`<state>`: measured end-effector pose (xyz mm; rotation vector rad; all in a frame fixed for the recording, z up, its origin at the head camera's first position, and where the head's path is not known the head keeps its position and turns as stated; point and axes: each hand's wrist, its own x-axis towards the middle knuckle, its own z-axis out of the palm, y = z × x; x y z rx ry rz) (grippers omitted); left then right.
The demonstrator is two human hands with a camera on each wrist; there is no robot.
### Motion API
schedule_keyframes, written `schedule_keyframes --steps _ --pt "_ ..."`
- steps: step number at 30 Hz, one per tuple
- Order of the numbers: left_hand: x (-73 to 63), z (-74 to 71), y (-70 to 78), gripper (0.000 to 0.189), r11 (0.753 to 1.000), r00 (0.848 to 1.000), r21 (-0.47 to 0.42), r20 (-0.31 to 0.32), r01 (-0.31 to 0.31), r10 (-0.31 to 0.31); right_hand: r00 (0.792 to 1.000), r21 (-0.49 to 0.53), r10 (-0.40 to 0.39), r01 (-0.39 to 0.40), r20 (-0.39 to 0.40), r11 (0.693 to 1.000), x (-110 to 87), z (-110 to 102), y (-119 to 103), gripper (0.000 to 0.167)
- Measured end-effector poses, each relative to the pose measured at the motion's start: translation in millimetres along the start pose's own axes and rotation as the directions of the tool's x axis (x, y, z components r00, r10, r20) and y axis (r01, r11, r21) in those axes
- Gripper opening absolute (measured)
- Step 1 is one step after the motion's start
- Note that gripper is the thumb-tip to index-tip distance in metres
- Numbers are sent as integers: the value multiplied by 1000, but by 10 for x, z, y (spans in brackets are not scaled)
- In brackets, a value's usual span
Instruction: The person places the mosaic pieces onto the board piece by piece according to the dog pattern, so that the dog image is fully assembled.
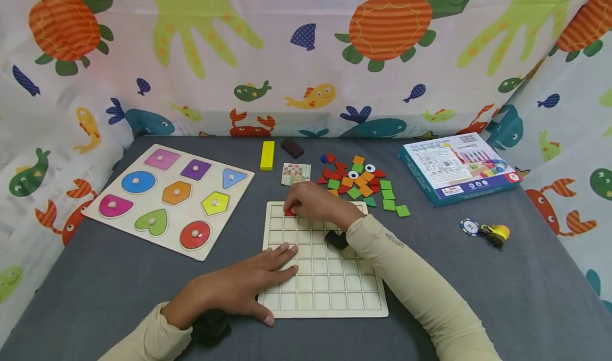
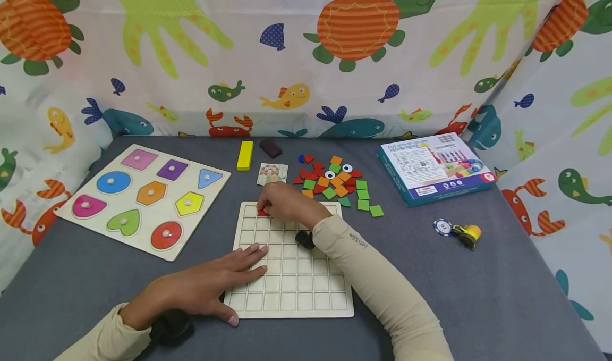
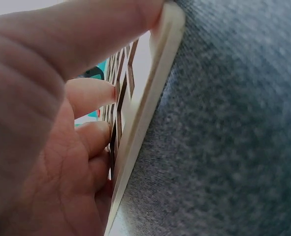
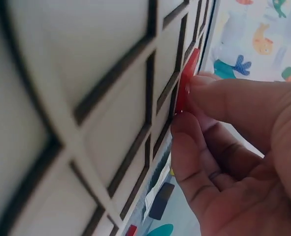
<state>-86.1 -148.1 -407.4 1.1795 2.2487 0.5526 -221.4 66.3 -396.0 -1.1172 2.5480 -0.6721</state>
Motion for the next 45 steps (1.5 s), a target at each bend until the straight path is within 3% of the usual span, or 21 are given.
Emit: schedule_keyframes --steps 9,13,19,25,32,39,42,45 --pt "-28 8 6 92 999 999 33 24 -36 35 988 111 104 -91 -118 990 -216 -195 223 24" --pt "-19 -5 6 92 998 999 32 18 -47 47 971 141 186 -165 -149 976 -377 -294 414 25" --pt "-27 -14 13 93 1000 1000 18 22 -12 12 944 161 294 -270 -152 949 -553 -358 651 27" --pt "-64 -7 4 93 1000 1000 11 22 7 -7 950 151 280 -260 -137 954 -575 -355 664 26" --pt "-64 -8 12 93 1000 1000 16 12 6 -6 967 124 238 -226 -94 966 -439 -291 582 27" --pt "-44 -7 22 93 999 1000 37 7 -6 5 955 5 295 -295 -10 956 -382 -346 546 27" --pt "-36 1 13 93 999 1000 47 1 -9 9 945 29 326 -326 -12 945 -389 -367 536 22" --pt "-39 7 7 94 998 1000 56 2 -7 7 948 67 314 -311 -51 948 -398 -370 505 16"
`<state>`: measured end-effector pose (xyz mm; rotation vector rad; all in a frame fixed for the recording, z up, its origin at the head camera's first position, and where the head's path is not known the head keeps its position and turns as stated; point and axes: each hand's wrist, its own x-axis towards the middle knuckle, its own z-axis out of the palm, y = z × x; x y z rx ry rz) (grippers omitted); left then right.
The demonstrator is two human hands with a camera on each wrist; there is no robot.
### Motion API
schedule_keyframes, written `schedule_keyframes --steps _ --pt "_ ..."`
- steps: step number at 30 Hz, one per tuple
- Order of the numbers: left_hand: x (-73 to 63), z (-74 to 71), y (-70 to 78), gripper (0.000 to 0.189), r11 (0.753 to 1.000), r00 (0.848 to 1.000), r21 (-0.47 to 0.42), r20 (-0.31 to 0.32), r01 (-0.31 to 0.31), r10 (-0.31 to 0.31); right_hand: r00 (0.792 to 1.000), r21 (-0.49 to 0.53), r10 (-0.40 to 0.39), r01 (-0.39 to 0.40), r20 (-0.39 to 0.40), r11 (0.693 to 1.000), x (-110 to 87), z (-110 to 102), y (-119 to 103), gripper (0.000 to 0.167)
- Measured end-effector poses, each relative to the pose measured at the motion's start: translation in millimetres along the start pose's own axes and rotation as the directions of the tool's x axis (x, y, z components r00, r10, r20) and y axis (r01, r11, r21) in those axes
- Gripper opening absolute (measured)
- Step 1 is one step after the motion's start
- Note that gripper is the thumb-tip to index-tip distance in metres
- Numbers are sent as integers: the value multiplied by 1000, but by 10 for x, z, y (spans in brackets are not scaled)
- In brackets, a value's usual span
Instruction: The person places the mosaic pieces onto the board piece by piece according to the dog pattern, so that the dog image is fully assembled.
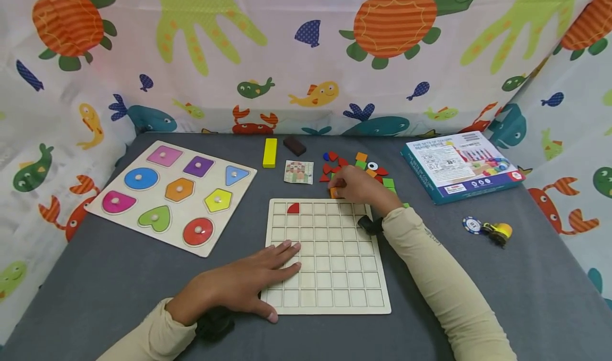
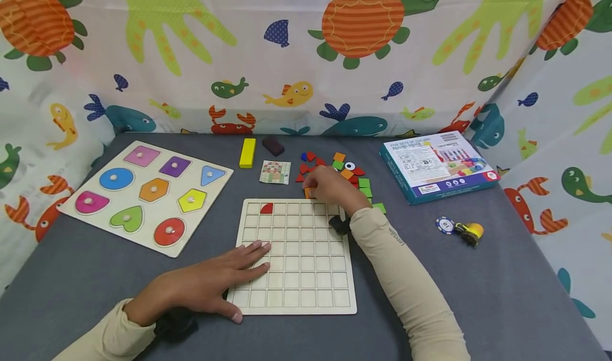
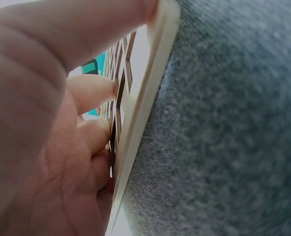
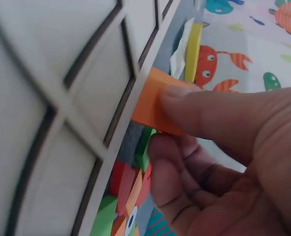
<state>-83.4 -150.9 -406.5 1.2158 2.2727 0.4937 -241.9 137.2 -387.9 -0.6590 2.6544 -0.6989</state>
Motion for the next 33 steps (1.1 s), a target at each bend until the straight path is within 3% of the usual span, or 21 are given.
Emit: schedule_keyframes --steps 7,15,26,33 --pt "4 7 -11 94 1000 1000 13 -8 -10 10 990 54 -128 131 -53 990 -26 52 -102 15" --pt "5 -2 -5 93 1000 1000 -8 -4 -6 6 983 165 -185 185 -13 969 12 212 -310 17" --pt "22 -11 3 93 1000 1000 -15 4 1 0 990 49 -143 142 2 989 55 370 -416 15" --pt "11 -8 -1 93 1000 1000 -13 -5 -4 4 990 92 -137 134 20 987 9 312 -362 20"
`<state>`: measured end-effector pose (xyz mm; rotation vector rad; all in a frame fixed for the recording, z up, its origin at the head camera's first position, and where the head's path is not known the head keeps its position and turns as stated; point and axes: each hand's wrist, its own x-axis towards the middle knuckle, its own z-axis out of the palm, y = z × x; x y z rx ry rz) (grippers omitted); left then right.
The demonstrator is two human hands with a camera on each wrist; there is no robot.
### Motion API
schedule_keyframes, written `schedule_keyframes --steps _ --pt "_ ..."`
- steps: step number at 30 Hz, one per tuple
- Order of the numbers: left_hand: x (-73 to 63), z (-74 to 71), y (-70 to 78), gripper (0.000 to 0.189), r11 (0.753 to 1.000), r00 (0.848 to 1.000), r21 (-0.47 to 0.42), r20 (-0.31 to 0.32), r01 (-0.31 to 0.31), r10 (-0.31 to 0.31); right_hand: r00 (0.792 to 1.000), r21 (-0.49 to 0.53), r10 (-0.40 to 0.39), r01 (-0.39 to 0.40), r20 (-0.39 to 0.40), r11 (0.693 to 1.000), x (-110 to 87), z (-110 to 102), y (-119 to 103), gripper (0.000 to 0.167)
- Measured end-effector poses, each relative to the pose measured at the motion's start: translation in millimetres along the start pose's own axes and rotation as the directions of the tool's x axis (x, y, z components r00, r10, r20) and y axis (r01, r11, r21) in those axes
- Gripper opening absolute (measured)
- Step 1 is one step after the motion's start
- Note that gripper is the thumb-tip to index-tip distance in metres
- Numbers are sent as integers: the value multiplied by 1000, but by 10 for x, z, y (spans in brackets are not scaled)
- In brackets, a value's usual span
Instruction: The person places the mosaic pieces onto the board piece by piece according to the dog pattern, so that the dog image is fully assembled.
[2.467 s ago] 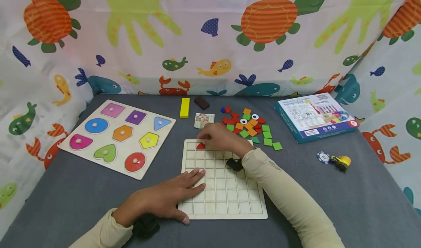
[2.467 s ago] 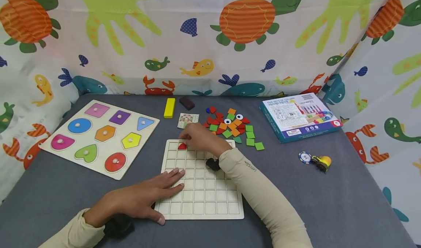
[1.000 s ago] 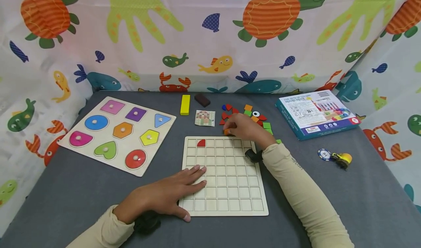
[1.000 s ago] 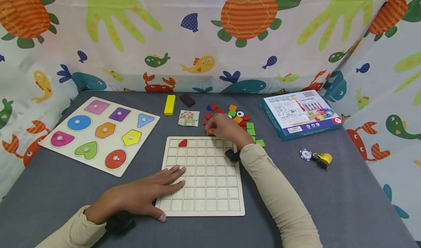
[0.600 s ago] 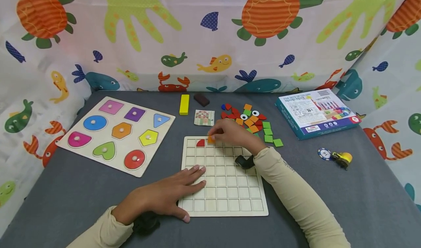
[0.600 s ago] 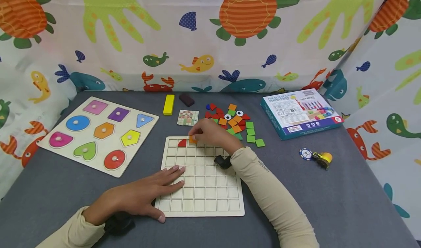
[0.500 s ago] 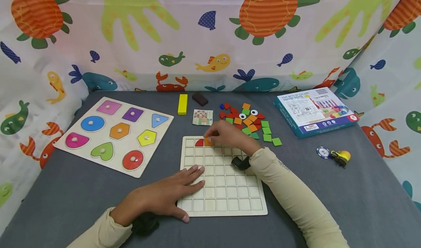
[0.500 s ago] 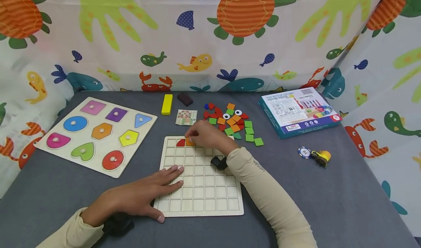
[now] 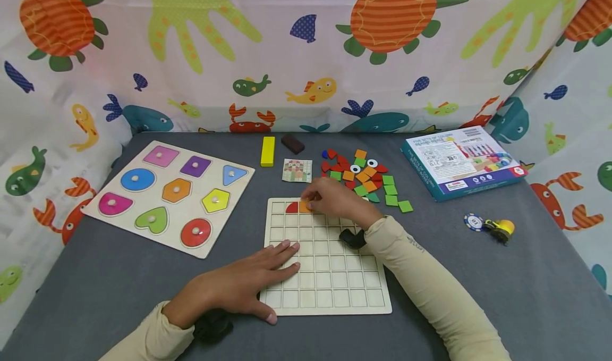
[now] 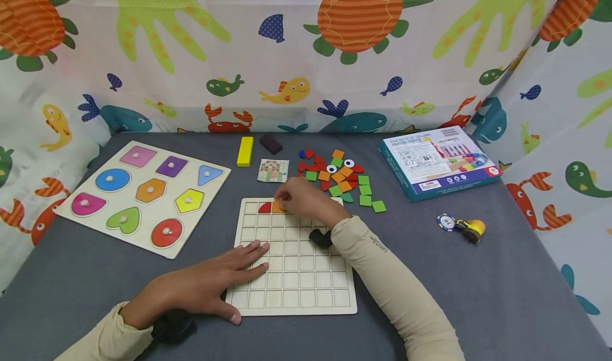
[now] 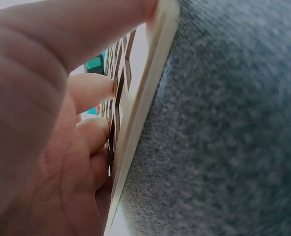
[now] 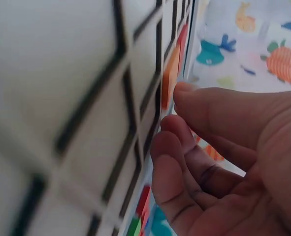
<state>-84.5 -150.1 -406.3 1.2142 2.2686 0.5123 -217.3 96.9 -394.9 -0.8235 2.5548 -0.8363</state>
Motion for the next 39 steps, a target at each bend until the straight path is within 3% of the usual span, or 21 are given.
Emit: schedule_keyframes --steps 9,19,26,33,39 --pt "-6 4 1 94 1000 1000 6 -6 -6 6 995 -62 62 -67 -74 996 -151 -258 289 26" --pt "-13 16 17 95 1000 1000 -9 -4 13 -13 984 -103 73 -91 -164 990 -313 -406 563 26" --pt "-8 17 15 94 1000 1000 -1 -13 3 -3 982 -112 97 -116 -161 987 -323 -445 595 29" --pt "-4 11 13 94 1000 1000 -8 -10 4 -4 980 -151 99 -125 -170 981 -288 -418 564 20" --pt "1 12 4 94 1000 1000 8 -2 -2 2 987 -237 91 -122 -136 964 -264 -379 473 31"
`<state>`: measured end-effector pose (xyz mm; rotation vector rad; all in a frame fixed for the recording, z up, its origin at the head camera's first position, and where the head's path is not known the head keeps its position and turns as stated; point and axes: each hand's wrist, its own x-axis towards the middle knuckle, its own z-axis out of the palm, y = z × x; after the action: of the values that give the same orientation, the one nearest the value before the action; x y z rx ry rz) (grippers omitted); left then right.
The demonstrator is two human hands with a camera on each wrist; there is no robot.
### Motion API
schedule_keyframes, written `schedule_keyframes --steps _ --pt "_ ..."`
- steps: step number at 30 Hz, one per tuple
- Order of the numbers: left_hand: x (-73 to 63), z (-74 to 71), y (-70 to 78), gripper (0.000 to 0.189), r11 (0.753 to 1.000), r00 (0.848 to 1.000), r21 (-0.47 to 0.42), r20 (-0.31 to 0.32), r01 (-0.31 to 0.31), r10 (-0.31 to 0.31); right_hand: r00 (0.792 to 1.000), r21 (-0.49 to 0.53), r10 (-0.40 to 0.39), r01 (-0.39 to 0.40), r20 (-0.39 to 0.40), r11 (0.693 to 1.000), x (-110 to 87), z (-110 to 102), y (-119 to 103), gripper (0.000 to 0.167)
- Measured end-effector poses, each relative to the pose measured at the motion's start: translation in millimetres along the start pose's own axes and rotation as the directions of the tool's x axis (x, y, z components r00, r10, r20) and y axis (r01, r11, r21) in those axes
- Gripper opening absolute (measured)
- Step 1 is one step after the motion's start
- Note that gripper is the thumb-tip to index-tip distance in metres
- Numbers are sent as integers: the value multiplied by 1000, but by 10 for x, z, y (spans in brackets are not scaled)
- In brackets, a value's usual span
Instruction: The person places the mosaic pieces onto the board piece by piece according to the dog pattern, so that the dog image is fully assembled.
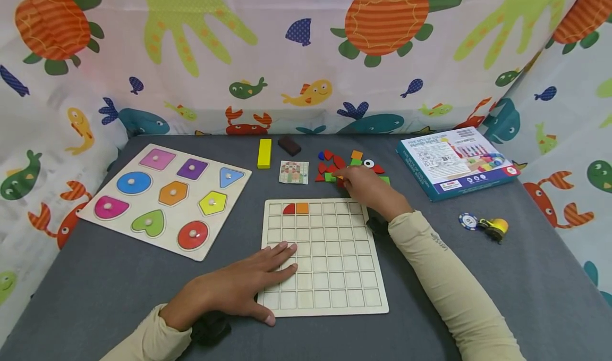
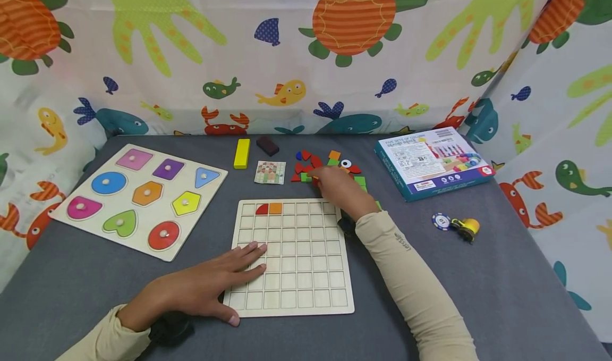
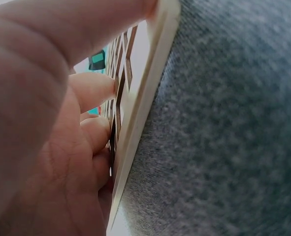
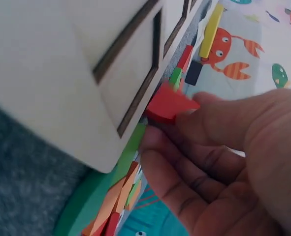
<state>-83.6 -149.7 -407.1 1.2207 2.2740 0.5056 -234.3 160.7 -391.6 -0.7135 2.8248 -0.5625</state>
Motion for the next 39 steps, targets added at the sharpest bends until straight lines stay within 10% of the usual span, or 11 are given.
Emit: schedule_keyframes --steps 24,39 --pt "9 28 -28 93 1000 1000 -1 12 3 -3 984 217 -174 164 31 962 -22 234 -462 30" --pt "8 12 -8 94 1000 1000 4 7 3 -3 992 46 -106 103 74 994 -24 271 -615 18"
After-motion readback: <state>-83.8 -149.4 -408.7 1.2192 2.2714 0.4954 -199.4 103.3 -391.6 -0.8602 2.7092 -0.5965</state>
